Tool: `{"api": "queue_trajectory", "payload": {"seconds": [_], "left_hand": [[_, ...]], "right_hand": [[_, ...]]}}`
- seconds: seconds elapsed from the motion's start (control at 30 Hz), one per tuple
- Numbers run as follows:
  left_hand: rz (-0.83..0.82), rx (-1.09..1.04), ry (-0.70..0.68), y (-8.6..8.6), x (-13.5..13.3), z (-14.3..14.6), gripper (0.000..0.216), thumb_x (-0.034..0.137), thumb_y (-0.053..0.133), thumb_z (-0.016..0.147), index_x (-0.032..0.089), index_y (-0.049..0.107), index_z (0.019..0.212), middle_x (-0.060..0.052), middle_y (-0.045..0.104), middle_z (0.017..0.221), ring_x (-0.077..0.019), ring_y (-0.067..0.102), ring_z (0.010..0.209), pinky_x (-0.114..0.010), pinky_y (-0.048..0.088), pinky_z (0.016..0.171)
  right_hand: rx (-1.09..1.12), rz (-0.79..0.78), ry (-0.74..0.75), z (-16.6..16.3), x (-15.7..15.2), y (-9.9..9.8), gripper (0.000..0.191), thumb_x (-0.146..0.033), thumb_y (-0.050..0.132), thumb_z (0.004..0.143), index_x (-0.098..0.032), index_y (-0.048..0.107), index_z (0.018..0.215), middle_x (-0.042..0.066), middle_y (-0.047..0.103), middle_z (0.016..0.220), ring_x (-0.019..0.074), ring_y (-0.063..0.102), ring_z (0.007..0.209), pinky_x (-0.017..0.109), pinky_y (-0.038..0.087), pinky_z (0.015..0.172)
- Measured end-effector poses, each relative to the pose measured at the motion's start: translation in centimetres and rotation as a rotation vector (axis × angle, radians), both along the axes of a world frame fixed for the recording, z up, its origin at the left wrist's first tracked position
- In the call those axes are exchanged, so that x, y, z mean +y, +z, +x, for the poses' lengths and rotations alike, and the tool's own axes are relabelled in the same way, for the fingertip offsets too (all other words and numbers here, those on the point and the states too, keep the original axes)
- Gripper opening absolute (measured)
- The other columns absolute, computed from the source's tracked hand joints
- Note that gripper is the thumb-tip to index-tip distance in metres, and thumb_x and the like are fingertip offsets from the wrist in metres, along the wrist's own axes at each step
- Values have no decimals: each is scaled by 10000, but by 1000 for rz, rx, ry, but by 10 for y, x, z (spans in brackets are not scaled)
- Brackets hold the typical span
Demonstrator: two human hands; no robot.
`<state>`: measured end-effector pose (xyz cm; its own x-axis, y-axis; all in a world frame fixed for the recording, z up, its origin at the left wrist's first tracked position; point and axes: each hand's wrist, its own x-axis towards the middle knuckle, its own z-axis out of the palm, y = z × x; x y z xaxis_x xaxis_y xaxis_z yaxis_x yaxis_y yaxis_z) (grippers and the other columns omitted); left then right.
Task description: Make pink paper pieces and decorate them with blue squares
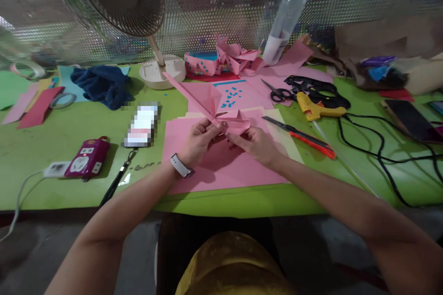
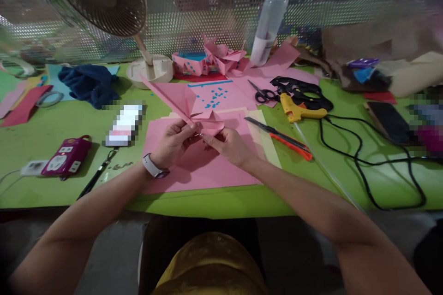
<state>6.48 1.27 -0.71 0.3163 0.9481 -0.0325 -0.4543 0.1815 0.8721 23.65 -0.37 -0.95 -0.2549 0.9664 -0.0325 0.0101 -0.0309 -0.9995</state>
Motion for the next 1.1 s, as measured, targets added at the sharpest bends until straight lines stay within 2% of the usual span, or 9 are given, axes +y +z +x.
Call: {"api": "queue_trajectory", "payload": {"seconds": [0.17,0.4,0.67,0.73,0.87,1.0,1.1], "left_hand": [[-17,-11,7,2,0,0,293,326,859,684,143,647,771,16,660,800,-75,634,734,-214,555,744],[-23,8,19,8,1,0,296,320,868,671,144,651,766,36,625,741,-57,606,676,-192,551,712],[-43,42,17,8,4,-3,326,329,882,646,144,646,772,36,627,738,-54,606,640,-188,550,668],[-41,49,12,7,5,-4,322,325,882,647,140,647,768,30,633,741,-56,605,643,-181,544,657],[-42,64,-18,7,6,-6,297,321,875,658,139,663,760,21,640,725,-54,579,621,-180,534,639],[-27,79,-41,7,7,-8,263,316,853,692,142,662,741,23,626,697,-55,556,594,-192,533,633],[-6,61,-63,8,6,-9,239,307,834,720,151,660,766,26,621,710,-63,571,625,-198,542,664]], "right_hand": [[4,-39,8,0,1,1,452,-590,757,695,-143,692,673,46,700,635,124,643,574,252,539,565],[40,-48,44,0,1,3,457,-596,742,718,-141,718,698,64,725,677,136,673,612,256,548,599],[56,-86,46,2,4,5,607,-721,607,759,-135,696,630,87,717,631,139,666,583,265,547,611],[46,-54,19,3,3,6,570,-692,631,761,-136,687,652,60,699,607,113,632,530,225,513,527],[-35,54,-42,9,2,7,430,-571,722,751,-144,685,730,-21,621,528,46,451,353,171,314,311],[-73,-9,65,14,2,9,437,-569,683,789,-149,658,671,-30,593,490,48,404,291,180,292,245],[-96,-13,74,14,1,9,446,-574,685,783,-159,627,629,-40,574,472,46,388,276,174,276,224]]}}
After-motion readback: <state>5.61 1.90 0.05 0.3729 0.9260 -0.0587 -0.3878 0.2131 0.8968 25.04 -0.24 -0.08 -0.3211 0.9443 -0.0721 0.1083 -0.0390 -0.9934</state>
